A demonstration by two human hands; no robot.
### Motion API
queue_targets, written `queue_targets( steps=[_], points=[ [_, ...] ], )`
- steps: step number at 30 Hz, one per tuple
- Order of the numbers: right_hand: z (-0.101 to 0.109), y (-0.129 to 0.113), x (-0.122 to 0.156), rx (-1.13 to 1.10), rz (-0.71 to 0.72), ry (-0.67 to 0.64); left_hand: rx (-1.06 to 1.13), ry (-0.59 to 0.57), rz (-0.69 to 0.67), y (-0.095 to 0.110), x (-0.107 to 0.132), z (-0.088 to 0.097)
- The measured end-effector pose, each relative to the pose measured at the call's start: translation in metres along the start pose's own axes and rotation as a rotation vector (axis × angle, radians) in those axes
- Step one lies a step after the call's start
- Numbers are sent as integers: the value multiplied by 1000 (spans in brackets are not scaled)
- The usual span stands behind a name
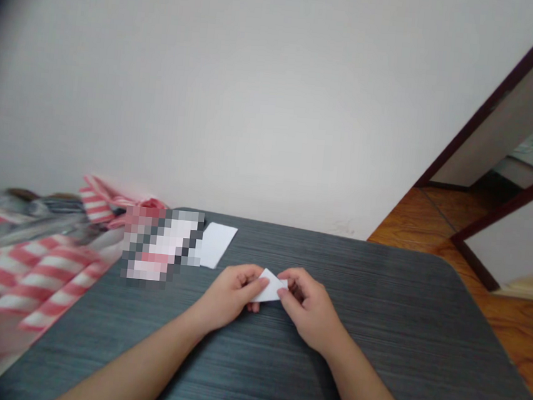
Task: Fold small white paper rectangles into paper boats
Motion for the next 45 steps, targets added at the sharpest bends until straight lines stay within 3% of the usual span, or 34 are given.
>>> queue_targets(
  steps=[7, 17, 23, 31, 39, 45],
  points=[
    [-2, -26, -5, 95, 194, -136, 16, 7, -8, 1, -1, 2],
    [2, -35, -10, 173, 245, -133, -89, 5, -18, 3, 1, -1],
    [6, -33, -12, 228, 205, -70, -172, 10, -57, 10, 6, -3],
    [11, -27, -12, 316, 161, -12, -121, -29, -80, 10, 6, -7],
    [8, -29, -12, 275, 154, -20, -214, 18, -46, 14, 7, -5],
    [8, -9, -2, 188, 50, 16, -202, 33, -34, 12, 7, -3]
  ],
)
Point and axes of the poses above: each hand's wrist, its own x-axis away from the middle knuckle, its own z-axis out of the back of the hand, y = z × x, the point moved 10 cm from there along -x, towards the middle knuckle, and after that the axes turned 15 degrees about z, right-handed, at the moved point
